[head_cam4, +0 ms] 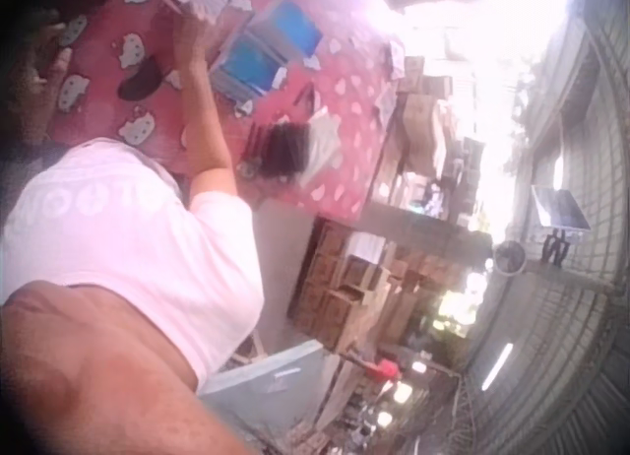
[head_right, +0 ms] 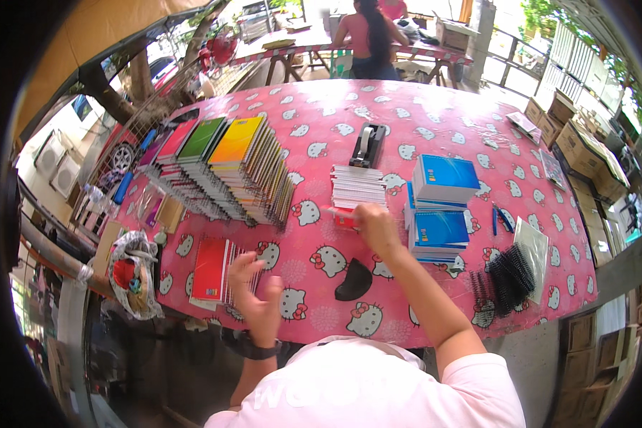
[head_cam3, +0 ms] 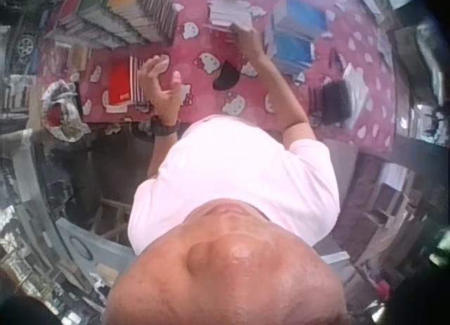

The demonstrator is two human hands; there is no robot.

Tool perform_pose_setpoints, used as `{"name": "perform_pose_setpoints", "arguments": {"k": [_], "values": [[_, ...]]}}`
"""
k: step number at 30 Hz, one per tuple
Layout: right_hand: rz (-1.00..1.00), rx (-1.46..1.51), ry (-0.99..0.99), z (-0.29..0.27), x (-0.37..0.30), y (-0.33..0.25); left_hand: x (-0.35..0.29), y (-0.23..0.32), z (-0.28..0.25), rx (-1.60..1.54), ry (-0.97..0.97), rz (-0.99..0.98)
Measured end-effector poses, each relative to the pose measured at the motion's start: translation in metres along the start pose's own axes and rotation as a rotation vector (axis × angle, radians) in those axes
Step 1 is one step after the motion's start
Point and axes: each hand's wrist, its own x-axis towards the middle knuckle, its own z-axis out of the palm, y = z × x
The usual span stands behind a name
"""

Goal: The person repeatedly picks up a notebook cover and a stack of paper, inserts the paper into the cover, and places the assembled notebook onto a growing stack. The process is repeated multiple times at a table covered with a pink Hello Kitty tablecloth.

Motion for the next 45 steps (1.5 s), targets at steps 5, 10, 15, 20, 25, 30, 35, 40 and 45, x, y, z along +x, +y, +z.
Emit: {"name": "perform_pose_setpoints", "arguments": {"k": [5,10,15,20,25,30,35,40,45], "values": [[-0.007,0.328,-0.487,-0.037,-0.044,-0.091,-0.022,0.017,0.047,0.318,-0.534,0.105],[0.294,0.52,-0.598,-0.075,-0.102,-0.082,-0.064,-0.007,0.063,0.199,-0.895,0.21],[0.577,-0.292,0.061,-0.137,-0.178,0.064,-0.069,-0.019,0.048,0.285,-0.863,0.136],[0.792,-0.786,0.042,-0.147,-0.226,0.11,-0.088,-0.038,0.075,0.337,-0.703,0.156],[0.66,-0.671,0.107,-0.142,-0.23,0.121,-0.085,-0.035,0.08,0.192,-0.67,0.14],[0.645,-0.598,0.04,-0.148,-0.227,0.117,-0.084,-0.033,0.075,0.129,-0.654,0.153],[0.657,-0.543,0.032,-0.158,-0.218,0.109,-0.086,-0.032,0.078,0.193,-0.673,0.189],[0.706,-0.525,0.123,-0.173,-0.209,0.107,-0.082,-0.03,0.08,0.139,-0.657,0.186],[0.402,-0.397,0.371,-0.196,-0.161,0.055,-0.083,-0.032,0.08,0.116,-0.646,0.226]]}}
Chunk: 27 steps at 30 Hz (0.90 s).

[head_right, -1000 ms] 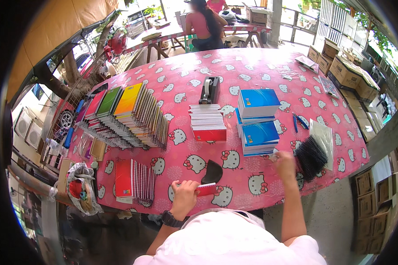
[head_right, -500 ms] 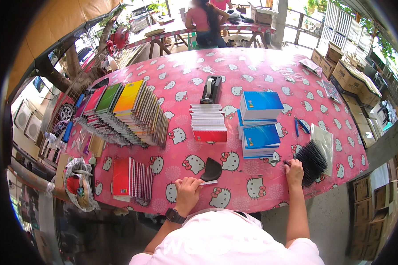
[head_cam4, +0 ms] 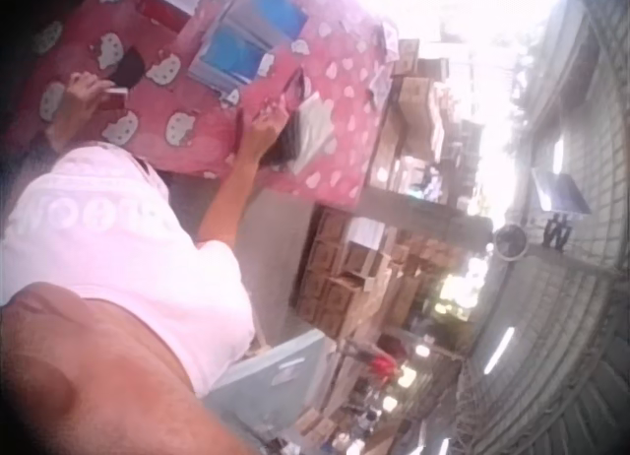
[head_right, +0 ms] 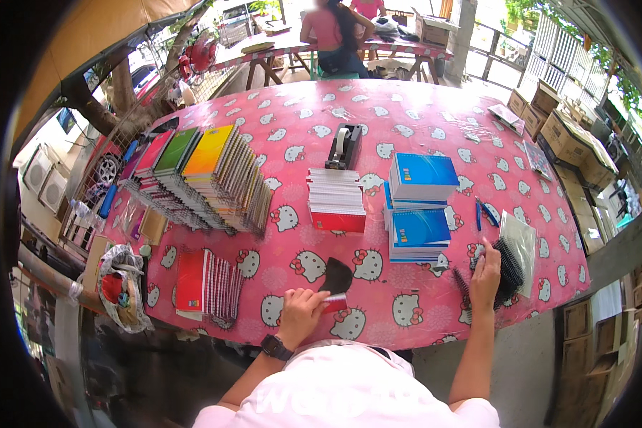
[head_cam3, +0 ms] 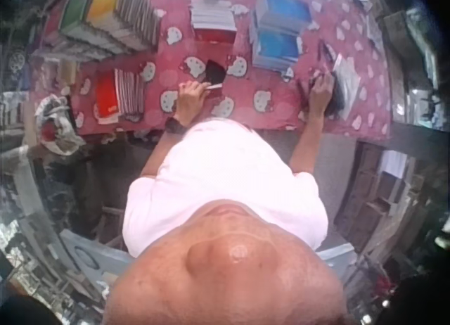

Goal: The person repeatedly picks up a notebook cover and a stack of paper, inserts the paper into the cover, and places the assembled notebook onto a growing stack. The process is repeated multiple times at a table covered with a pink Hello Kitty tablecloth.

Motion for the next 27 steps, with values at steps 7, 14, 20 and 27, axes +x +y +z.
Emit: {"name": "perform_pose_setpoints", "arguments": {"k": [7,14,20,27], "values": [[0.001,0.826,-0.783,0.027,-0.027,-0.139,0.003,0.009,-0.004,-0.048,0.0,0.018],[0.245,0.912,-1.033,0.073,-0.06,-0.148,-0.003,0.009,0.0,-0.125,0.06,-0.074],[0.186,0.9,-1.084,0.085,-0.065,-0.142,-0.002,0.007,0.005,-0.151,0.057,-0.101],[-0.228,0.77,-0.999,0.088,-0.056,-0.138,-0.004,0.006,0.005,-0.143,0.047,-0.106]]}}
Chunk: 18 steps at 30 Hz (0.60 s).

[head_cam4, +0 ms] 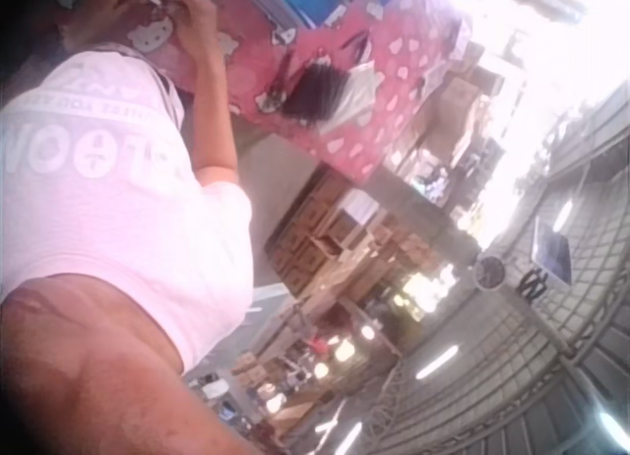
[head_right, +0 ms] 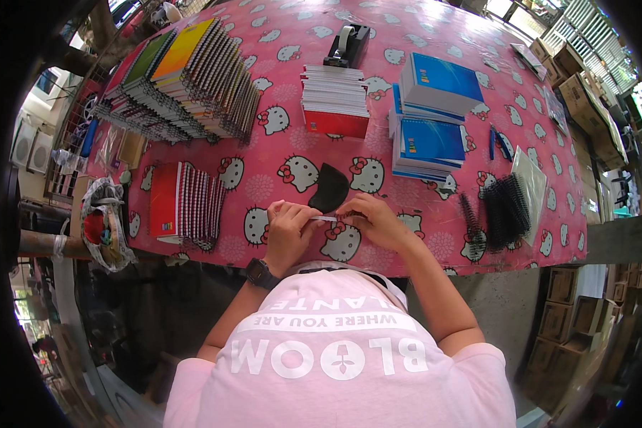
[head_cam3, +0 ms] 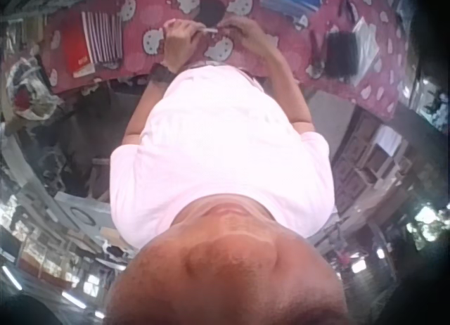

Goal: The person repeatedly picks up a notebook cover and a stack of paper, inserts the paper into the cover, and places the assembled notebook onto a growing stack. The process is repeated multiple times at a table covered with a pink Hello Kitty tablecloth.

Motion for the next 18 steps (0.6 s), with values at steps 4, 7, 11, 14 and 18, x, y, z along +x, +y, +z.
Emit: {"name": "perform_pose_setpoints", "arguments": {"k": [4,7,11,14,18], "values": [[-0.007,0.048,-0.037,0.002,0.002,0.009,0.001,0.0,-0.002,-0.002,-0.009,0.022],[-0.018,0.041,-0.065,0.001,0.004,0.01,0.0,0.0,-0.002,0.007,0.002,0.027],[0.167,0.056,-0.257,-0.006,0.005,0.003,0.0,0.003,-0.003,0.035,0.006,0.001],[0.185,0.075,-0.195,-0.004,0.003,-0.01,0.002,0.004,-0.004,0.054,-0.004,-0.022],[0.022,-0.048,-0.027,0.002,-0.002,-0.01,0.005,0.013,-0.004,-0.005,0.028,0.0]]}}
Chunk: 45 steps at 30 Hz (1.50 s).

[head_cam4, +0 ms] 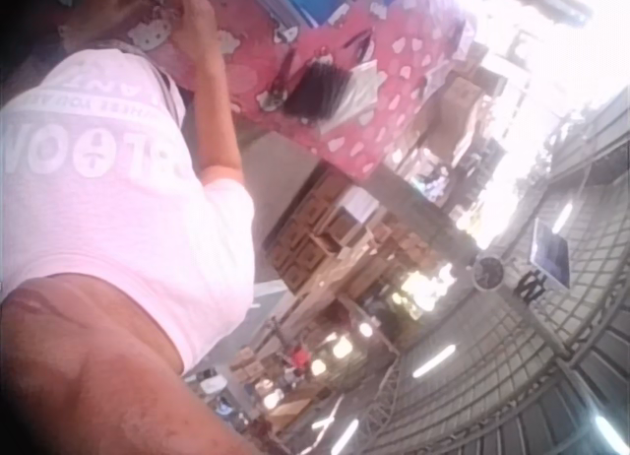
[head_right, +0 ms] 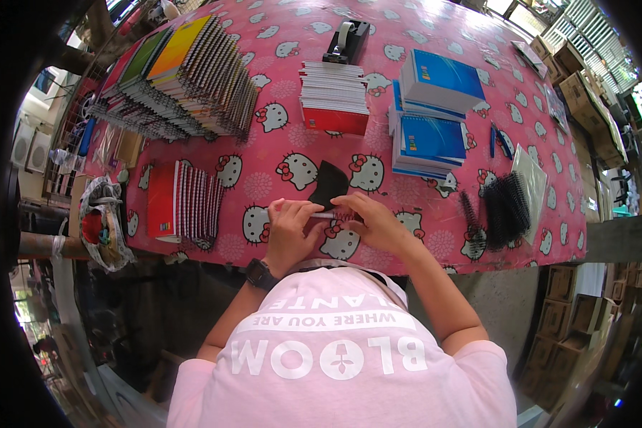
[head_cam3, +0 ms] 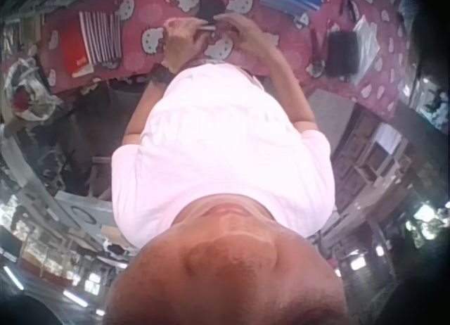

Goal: The person repeatedly picks up a notebook cover and a stack of paper, inserts the paper into the cover, and places the assembled notebook onto a growing stack. The process is repeated multiple times at a table covered with a pink Hello Kitty tablecloth.

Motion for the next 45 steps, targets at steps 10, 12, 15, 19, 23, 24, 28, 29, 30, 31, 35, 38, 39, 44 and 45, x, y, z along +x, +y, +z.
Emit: {"name": "perform_pose_setpoints", "arguments": {"k": [10,12,15,19,23,24,28,29,30,31,35,38,39,44,45], "values": [[0.054,0.156,-0.072,0.008,0.002,0.0,-0.008,-0.003,0.006,0.0,-0.099,0.052],[0.043,0.162,-0.107,0.012,0.001,0.011,-0.01,-0.005,0.007,0.009,-0.112,0.106],[0.207,0.101,-0.107,-0.001,0.012,0.028,-0.009,-0.007,0.009,0.008,-0.14,0.134],[-0.043,-0.098,0.053,-0.007,0.038,0.041,-0.004,0.0,0.005,0.011,-0.088,0.154],[-0.198,-0.302,-0.154,0.017,0.062,0.059,-0.005,-0.008,0.008,0.091,-0.152,0.199],[-0.166,-0.423,-0.165,0.022,0.067,0.055,-0.007,-0.011,0.01,0.089,-0.144,0.209],[-0.193,-0.468,-0.096,0.027,0.071,0.065,-0.001,0.001,0.001,0.036,-0.091,0.185],[-0.201,-0.496,-0.086,0.024,0.068,0.066,0.0,-0.001,0.002,0.072,-0.128,0.201],[-0.209,-0.524,-0.08,0.022,0.066,0.064,-0.004,-0.005,0.004,0.108,-0.164,0.212],[-0.195,-0.525,-0.067,0.02,0.062,0.062,-0.007,-0.008,0.005,0.139,-0.206,0.221],[-0.068,-0.436,-0.013,0.01,0.044,0.049,-0.008,-0.011,0.005,0.09,-0.141,0.21],[0.193,-0.033,-0.028,-0.008,0.025,0.053,-0.002,-0.007,-0.009,0.07,-0.031,0.081],[0.317,0.228,-0.086,-0.016,0.014,0.063,-0.003,-0.013,-0.009,0.086,-0.054,0.077],[0.144,0.542,-0.254,-0.006,0.001,0.038,-0.01,-0.032,-0.009,0.07,-0.114,0.081],[0.193,0.449,-0.237,-0.008,0.003,0.039,-0.009,-0.031,-0.012,0.057,-0.122,0.095]]}}
